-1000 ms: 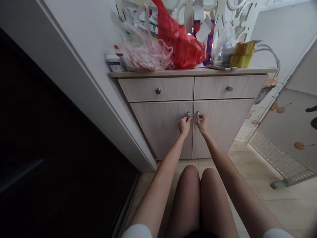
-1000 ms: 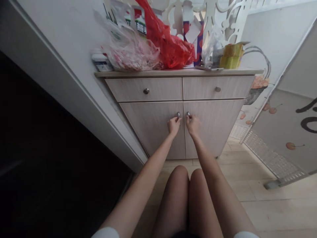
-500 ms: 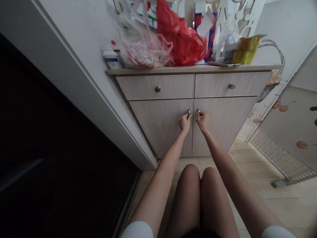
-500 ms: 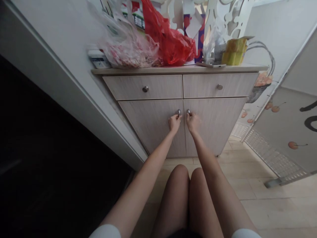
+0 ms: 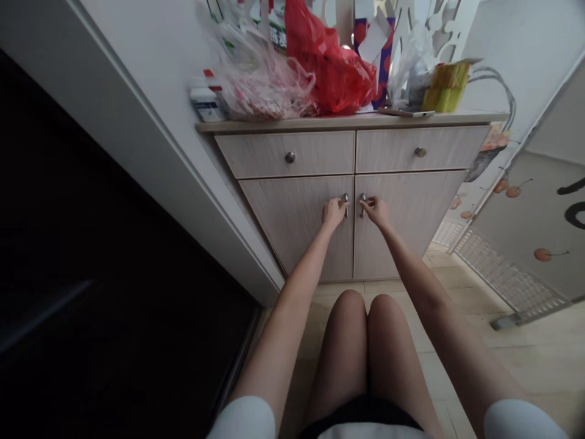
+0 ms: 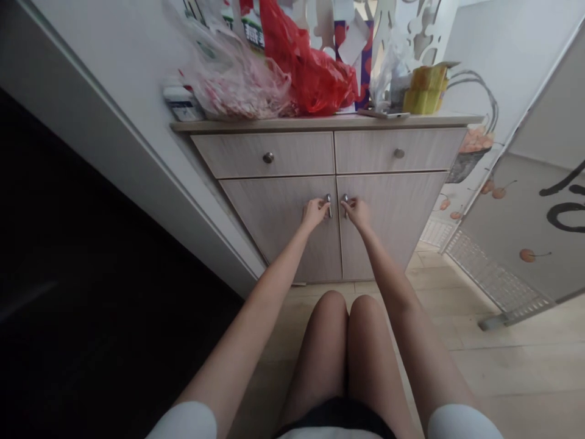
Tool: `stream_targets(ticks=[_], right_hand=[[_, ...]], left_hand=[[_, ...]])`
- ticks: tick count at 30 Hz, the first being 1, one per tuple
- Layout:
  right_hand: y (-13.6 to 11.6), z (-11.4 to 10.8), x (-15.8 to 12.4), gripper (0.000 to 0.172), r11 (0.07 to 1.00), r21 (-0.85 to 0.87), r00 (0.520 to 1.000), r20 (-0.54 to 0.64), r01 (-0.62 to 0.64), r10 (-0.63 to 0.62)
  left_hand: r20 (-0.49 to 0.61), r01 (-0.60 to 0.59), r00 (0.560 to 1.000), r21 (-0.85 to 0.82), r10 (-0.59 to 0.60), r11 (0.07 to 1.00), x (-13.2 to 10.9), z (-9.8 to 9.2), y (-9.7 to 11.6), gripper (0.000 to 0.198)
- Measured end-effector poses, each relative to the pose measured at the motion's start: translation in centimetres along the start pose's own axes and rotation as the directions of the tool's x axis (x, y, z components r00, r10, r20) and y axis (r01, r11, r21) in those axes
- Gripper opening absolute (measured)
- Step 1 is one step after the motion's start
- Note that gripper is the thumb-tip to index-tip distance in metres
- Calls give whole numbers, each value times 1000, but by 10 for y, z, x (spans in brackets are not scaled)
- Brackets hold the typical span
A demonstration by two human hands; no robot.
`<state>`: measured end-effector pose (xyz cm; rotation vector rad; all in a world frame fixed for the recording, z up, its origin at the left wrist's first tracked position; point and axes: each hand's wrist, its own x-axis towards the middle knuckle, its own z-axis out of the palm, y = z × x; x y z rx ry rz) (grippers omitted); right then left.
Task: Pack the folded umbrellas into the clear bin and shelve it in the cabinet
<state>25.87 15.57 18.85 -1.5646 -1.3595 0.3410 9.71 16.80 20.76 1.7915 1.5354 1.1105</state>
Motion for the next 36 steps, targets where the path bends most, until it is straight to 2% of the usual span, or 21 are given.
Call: stream_targets(ticks=[2,3,6,7,9,12,16,22,26,28,30,31,32,34,35,36], right_hand=[[-3,-19,-7,46,981,192,1000,30,-13,7],[-4,-30,-14,53,946,323,998,66,-20,-2],[-8,-62,-41,76,720,687,966,239,-98,-98],[-8,-71,-51,82,636,760,948,284,-133,-141],[-7,-84,-67,88,505,843,924,324,-186,-200],[-2,-88,-81,86,386,902,930,295,-195,-219],[9,-76,-87,69,295,938,944,249,-180,-216],[24,-59,-89,50,207,957,945,248,-205,-212],[33,-58,-87,51,131,954,928,294,-269,-231],[37,-60,-83,55,100,949,911,316,-300,-266],[39,-60,-77,60,159,941,907,331,-298,-258],[40,-58,-72,61,238,934,920,321,-267,-225],[41,-55,-67,60,357,909,940,292,-215,-178],[40,-44,-56,54,679,732,981,163,-50,-104],[40,-37,-51,51,828,559,991,81,42,-106],[39,-29,-45,48,929,349,991,14,121,-134]], left_hand=[[100,90,993,-221,-70,971,-10,-16,2,37],[169,122,983,-346,-66,930,-17,-24,2,43],[333,166,937,-685,102,709,-43,-45,-4,58],[342,176,926,-765,158,619,-52,-49,-7,59],[297,175,932,-868,205,464,-68,-49,-13,57],[182,119,971,-931,156,345,-83,-35,-22,50],[92,63,992,-952,84,301,-88,-12,-39,45],[96,79,991,-982,94,171,-89,9,-60,47],[151,148,985,-988,86,37,-89,14,-62,49],[170,170,982,-985,87,15,-87,13,-60,50],[186,179,980,-980,71,87,-81,11,-57,50],[192,182,980,-970,47,163,-77,10,-54,49],[190,181,982,-948,7,263,-72,10,-51,48],[106,147,988,-840,-108,523,-59,10,-43,42],[16,114,988,-736,-151,667,-53,10,-38,37],[-87,79,983,-592,-161,802,-46,11,-34,32]])
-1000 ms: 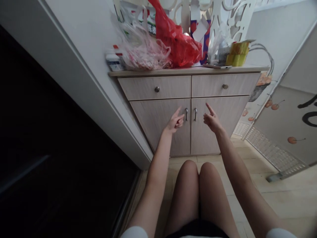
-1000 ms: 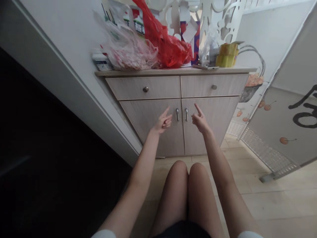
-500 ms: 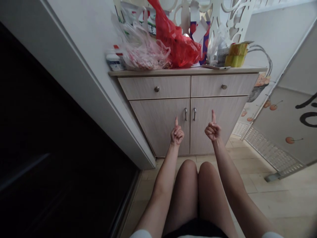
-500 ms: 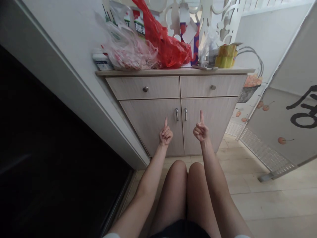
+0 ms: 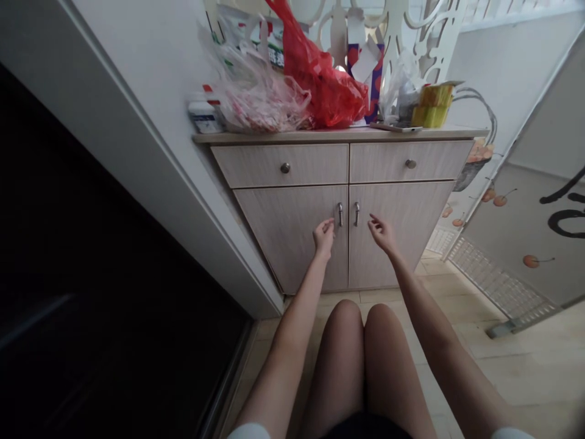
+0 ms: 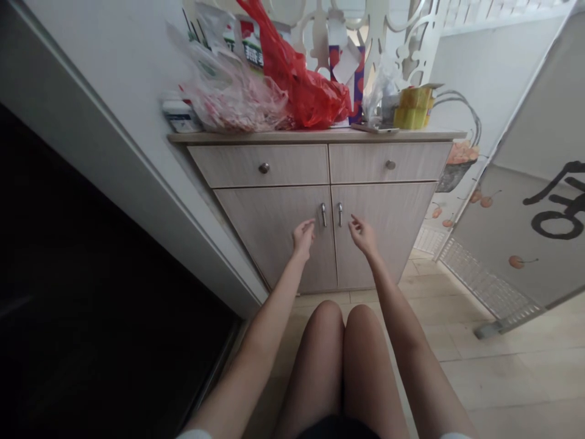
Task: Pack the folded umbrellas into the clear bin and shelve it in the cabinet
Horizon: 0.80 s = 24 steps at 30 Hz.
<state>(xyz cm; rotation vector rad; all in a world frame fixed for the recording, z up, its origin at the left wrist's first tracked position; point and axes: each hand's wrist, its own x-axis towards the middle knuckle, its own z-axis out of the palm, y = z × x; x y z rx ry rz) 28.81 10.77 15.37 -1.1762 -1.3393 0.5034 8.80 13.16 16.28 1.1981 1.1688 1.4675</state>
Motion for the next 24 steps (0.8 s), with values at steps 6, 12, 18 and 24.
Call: stream_targets(ticks=[6,12,18,24], right_hand=[[13,45,29,42,786,-612,994,9,92,-109],[20,63,40,37,858,-512,999,-23,-31,22],[15,58,17,39,876,-481,998,-67,-35,3],[-1,22,-41,38,821,-568,987,-89,64,-138]], left_hand=[[71,-259,950,721,303,643,22,26,3,28],[131,-252,966,663,222,705,36,32,-20,19],[81,-268,958,603,276,752,19,23,-33,17],[68,-394,903,525,424,754,-24,-2,-37,19]])
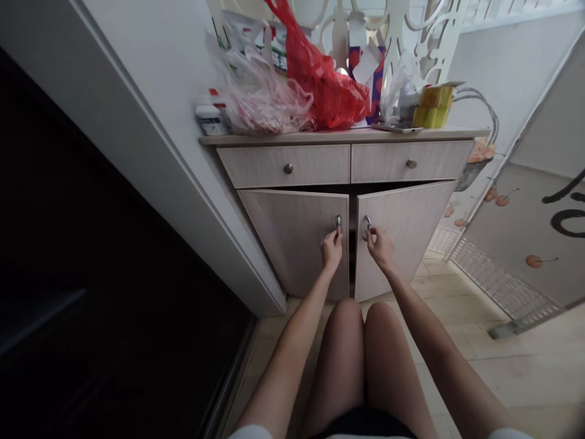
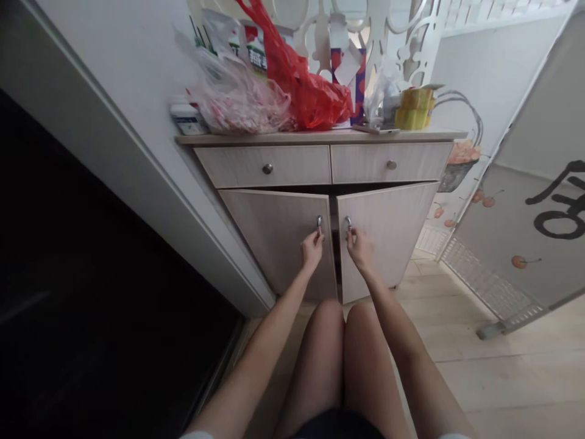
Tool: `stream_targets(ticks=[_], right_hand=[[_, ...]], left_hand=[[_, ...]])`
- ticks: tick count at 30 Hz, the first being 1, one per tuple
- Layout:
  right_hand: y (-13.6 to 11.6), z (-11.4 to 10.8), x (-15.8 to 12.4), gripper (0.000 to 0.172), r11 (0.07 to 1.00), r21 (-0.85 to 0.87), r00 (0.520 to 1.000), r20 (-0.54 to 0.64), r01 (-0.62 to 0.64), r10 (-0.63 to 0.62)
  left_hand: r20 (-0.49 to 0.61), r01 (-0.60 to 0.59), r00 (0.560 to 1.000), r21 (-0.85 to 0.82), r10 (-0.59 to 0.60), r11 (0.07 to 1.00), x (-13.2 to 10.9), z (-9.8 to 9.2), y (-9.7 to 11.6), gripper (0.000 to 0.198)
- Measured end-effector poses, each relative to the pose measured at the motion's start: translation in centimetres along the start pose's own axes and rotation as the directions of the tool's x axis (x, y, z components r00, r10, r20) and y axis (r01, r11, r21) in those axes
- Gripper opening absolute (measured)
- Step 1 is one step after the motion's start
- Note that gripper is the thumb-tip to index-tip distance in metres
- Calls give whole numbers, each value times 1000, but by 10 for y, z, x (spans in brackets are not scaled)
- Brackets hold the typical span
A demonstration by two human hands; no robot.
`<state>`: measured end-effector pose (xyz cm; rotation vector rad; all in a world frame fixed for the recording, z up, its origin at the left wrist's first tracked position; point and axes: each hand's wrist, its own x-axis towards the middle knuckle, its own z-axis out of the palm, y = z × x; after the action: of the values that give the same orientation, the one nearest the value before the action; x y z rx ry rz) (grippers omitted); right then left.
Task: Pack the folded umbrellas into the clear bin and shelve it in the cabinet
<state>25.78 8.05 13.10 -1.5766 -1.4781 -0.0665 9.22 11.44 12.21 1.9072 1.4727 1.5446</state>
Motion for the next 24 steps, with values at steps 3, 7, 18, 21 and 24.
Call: stream_targets(ticks=[3,7,18,21,24], right_hand=[[4,-28,-27,38,998,-56,999,-47,2,-5],[15,-63,-59,38,995,-99,996,-91,1,-10],[50,-149,-111,41,991,-114,984,-169,-74,54],[64,-169,-120,43,979,-170,978,-191,-115,82],[83,-189,-128,43,962,-217,970,-212,-166,120]], left_hand=[[-51,-63,997,-58,60,996,-27,-25,-4,22],[-117,-98,989,-92,86,991,-66,-69,-11,31],[-325,122,936,-63,-136,991,-133,-159,-22,49],[-423,159,893,-20,-152,987,-143,-186,-31,48],[-480,176,867,48,-132,983,-149,-214,-41,43]])
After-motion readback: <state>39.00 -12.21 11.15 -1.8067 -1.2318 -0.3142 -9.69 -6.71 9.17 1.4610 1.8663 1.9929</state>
